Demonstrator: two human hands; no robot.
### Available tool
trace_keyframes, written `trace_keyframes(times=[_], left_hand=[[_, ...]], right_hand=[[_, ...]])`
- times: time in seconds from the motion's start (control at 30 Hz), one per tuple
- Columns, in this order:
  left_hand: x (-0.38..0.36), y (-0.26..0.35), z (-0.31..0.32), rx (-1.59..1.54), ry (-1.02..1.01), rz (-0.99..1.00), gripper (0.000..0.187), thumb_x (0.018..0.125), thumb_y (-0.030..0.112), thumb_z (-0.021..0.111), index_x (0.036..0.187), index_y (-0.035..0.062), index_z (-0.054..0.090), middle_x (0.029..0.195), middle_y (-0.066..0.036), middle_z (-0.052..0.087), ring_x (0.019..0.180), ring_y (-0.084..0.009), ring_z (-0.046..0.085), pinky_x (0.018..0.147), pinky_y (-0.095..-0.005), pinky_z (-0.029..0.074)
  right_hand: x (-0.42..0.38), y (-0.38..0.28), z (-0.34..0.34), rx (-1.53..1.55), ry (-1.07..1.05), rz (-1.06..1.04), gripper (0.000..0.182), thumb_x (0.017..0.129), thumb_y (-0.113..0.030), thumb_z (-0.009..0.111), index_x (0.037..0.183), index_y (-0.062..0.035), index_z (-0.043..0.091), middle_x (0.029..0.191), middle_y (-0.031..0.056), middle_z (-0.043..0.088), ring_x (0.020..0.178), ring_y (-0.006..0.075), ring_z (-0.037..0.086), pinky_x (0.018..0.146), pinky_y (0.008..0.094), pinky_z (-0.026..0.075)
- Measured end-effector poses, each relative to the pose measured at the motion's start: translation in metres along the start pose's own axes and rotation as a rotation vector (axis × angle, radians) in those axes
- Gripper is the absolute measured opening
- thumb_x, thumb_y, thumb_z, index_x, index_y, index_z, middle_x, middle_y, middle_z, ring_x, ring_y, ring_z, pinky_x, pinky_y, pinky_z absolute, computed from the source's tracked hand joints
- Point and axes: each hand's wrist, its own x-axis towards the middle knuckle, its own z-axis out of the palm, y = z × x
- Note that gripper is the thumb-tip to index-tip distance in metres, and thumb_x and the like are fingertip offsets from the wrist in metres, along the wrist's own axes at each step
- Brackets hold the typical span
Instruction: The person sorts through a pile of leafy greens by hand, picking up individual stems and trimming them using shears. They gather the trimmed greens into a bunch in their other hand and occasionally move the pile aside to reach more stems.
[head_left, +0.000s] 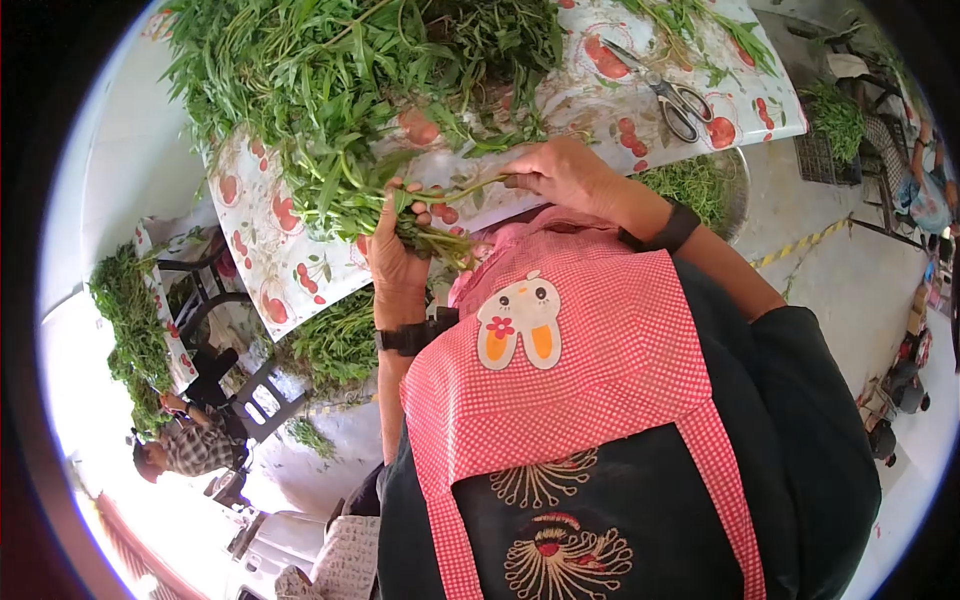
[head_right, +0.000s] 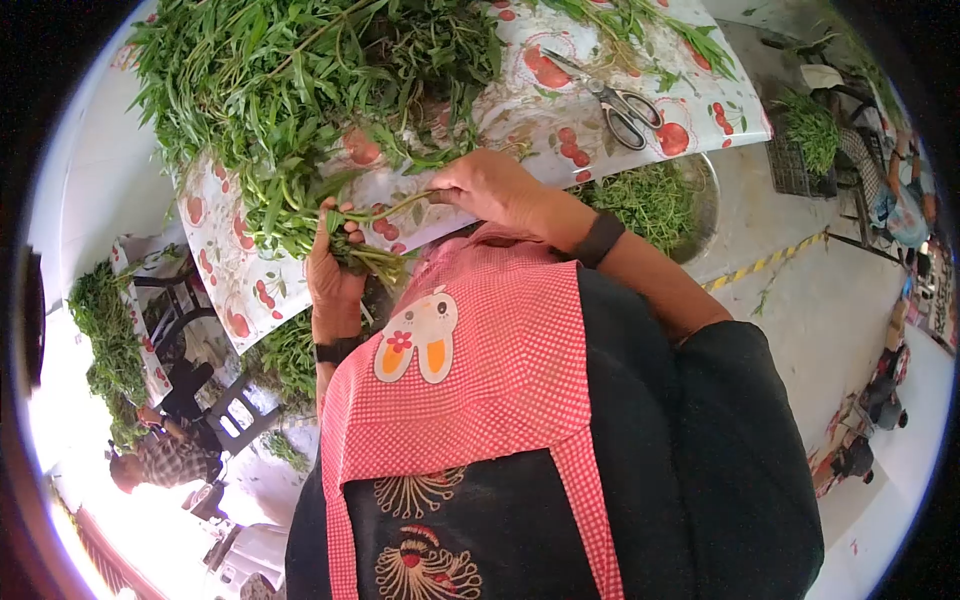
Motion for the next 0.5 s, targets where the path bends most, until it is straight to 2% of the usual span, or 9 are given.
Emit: trace_keyframes(times=[0.03, 0.07, 0.1, 0.23, 0.27, 0.37, 0.47, 0.5], left_hand=[[-0.002, 0.000, 0.006, 0.022, -0.019, -0.006, 0.028, 0.091, 0.021, 0.054, 0.112, 0.0033, 0.050, 0.086, -0.007, 0.059, 0.068, -0.0117, 0.055, 0.062, -0.0272, 0.052], [-0.003, 0.001, 0.009, 0.043, -0.039, -0.012, 0.031, 0.091, 0.023, 0.053, 0.114, 0.0032, 0.049, 0.085, -0.006, 0.059, 0.067, -0.0125, 0.055, 0.063, -0.0312, 0.053], [-0.002, 0.002, 0.007, -0.003, -0.074, -0.108, 0.034, 0.091, 0.026, 0.053, 0.116, 0.0046, 0.048, 0.083, -0.006, 0.058, 0.066, -0.0132, 0.053, 0.062, -0.0346, 0.051], [0.002, -0.006, 0.012, -0.031, -0.075, -0.068, 0.032, 0.090, 0.028, 0.055, 0.113, 0.0066, 0.052, 0.083, -0.005, 0.058, 0.064, -0.0132, 0.051, 0.057, -0.0277, 0.046], [0.006, -0.008, 0.006, -0.030, -0.071, -0.062, 0.032, 0.090, 0.028, 0.055, 0.113, 0.0066, 0.052, 0.083, -0.005, 0.058, 0.064, -0.0132, 0.051, 0.057, -0.0277, 0.046], [0.007, -0.009, -0.002, -0.004, -0.079, -0.255, 0.032, 0.090, 0.029, 0.055, 0.110, 0.0054, 0.053, 0.082, -0.006, 0.057, 0.063, -0.0126, 0.050, 0.054, -0.0279, 0.046], [0.006, -0.009, -0.005, -0.017, -0.135, -0.302, 0.033, 0.089, 0.030, 0.056, 0.109, 0.0043, 0.053, 0.081, -0.005, 0.057, 0.062, -0.0125, 0.050, 0.052, -0.0289, 0.046], [0.005, -0.009, -0.004, -0.007, -0.165, -0.280, 0.034, 0.088, 0.031, 0.057, 0.110, 0.0047, 0.053, 0.081, -0.006, 0.057, 0.062, -0.0134, 0.050, 0.053, -0.0301, 0.046]], right_hand=[[-0.001, 0.002, 0.001, 0.068, 0.083, -0.100, 0.020, 0.083, -0.022, 0.062, 0.097, -0.0098, 0.068, 0.074, 0.0109, 0.065, 0.056, 0.0236, 0.059, 0.054, 0.0316, 0.046], [-0.002, 0.003, 0.001, 0.070, 0.081, -0.104, 0.020, 0.083, -0.022, 0.062, 0.097, -0.0098, 0.068, 0.074, 0.0109, 0.065, 0.056, 0.0236, 0.059, 0.054, 0.0316, 0.046], [-0.002, 0.000, -0.002, 0.150, 0.074, -0.063, 0.020, 0.083, -0.021, 0.063, 0.098, -0.0085, 0.067, 0.073, 0.0115, 0.065, 0.053, 0.0197, 0.057, 0.052, 0.0297, 0.045], [-0.002, -0.002, -0.004, 0.263, 0.060, 0.025, 0.019, 0.084, -0.016, 0.063, 0.099, -0.0055, 0.067, 0.069, 0.0123, 0.064, 0.049, 0.0091, 0.050, 0.047, 0.0253, 0.041], [-0.002, -0.003, -0.004, 0.265, 0.057, 0.019, 0.019, 0.084, -0.016, 0.063, 0.099, -0.0055, 0.067, 0.069, 0.0123, 0.064, 0.049, 0.0091, 0.050, 0.047, 0.0253, 0.041], [0.000, -0.003, -0.003, 0.270, 0.037, -0.009, 0.018, 0.084, -0.015, 0.063, 0.099, -0.0062, 0.067, 0.069, 0.0112, 0.065, 0.049, 0.0077, 0.049, 0.047, 0.0252, 0.040], [0.000, -0.003, 0.000, 0.273, 0.057, -0.057, 0.018, 0.084, -0.014, 0.063, 0.099, -0.0066, 0.068, 0.070, 0.0110, 0.065, 0.048, 0.0075, 0.046, 0.046, 0.0254, 0.039], [0.000, -0.004, -0.001, 0.218, 0.001, -0.050, 0.018, 0.084, -0.014, 0.063, 0.099, -0.0071, 0.068, 0.071, 0.0112, 0.066, 0.049, 0.0076, 0.047, 0.047, 0.0249, 0.039]])
